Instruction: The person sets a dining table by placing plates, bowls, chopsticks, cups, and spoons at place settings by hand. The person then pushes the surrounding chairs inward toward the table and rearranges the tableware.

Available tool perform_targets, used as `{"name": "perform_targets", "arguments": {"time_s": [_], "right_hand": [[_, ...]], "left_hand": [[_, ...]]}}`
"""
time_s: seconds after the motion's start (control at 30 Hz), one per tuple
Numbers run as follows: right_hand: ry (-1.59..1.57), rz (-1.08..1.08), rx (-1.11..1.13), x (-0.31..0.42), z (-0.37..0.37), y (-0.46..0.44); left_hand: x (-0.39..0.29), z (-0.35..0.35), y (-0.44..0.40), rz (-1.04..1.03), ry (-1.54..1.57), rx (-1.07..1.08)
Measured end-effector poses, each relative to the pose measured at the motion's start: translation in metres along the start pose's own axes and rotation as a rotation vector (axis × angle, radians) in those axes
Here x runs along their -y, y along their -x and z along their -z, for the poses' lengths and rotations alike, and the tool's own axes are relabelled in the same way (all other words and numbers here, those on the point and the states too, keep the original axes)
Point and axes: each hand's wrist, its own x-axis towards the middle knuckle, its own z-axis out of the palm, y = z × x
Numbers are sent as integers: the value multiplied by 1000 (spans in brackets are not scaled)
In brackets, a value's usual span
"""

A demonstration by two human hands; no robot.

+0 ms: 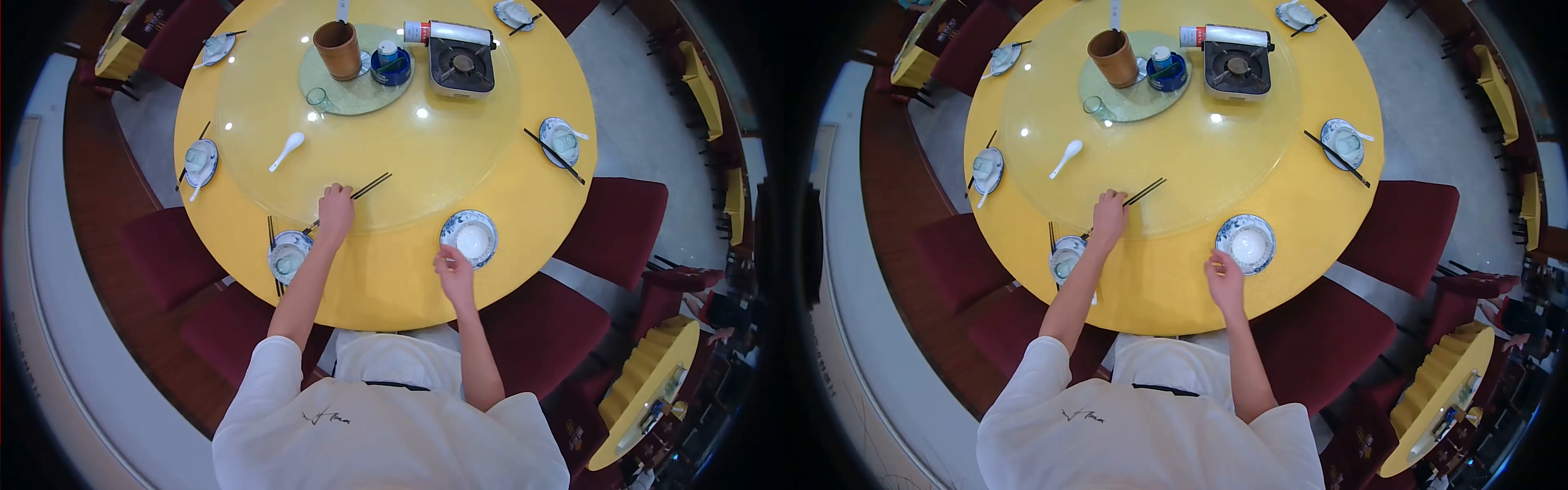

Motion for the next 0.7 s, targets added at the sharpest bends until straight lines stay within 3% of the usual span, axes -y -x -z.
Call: {"name": "perform_targets", "arguments": {"time_s": [0.17,0.3,0.4,0.6,0.7], "right_hand": [[26,-34,149,-7,-33,27],[-176,-275,242,-19,-58,28],[25,-186,260,-40,-86,18],[-74,-326,366,-29,-128,-4],[-300,-407,359,-17,-129,-5]], "left_hand": [[-4,-3,-9,-5,49,130],[-10,-20,0,-55,182,145],[-19,-27,6,-107,249,153],[-32,-30,17,-130,334,174],[-49,-17,23,-86,504,206]]}}
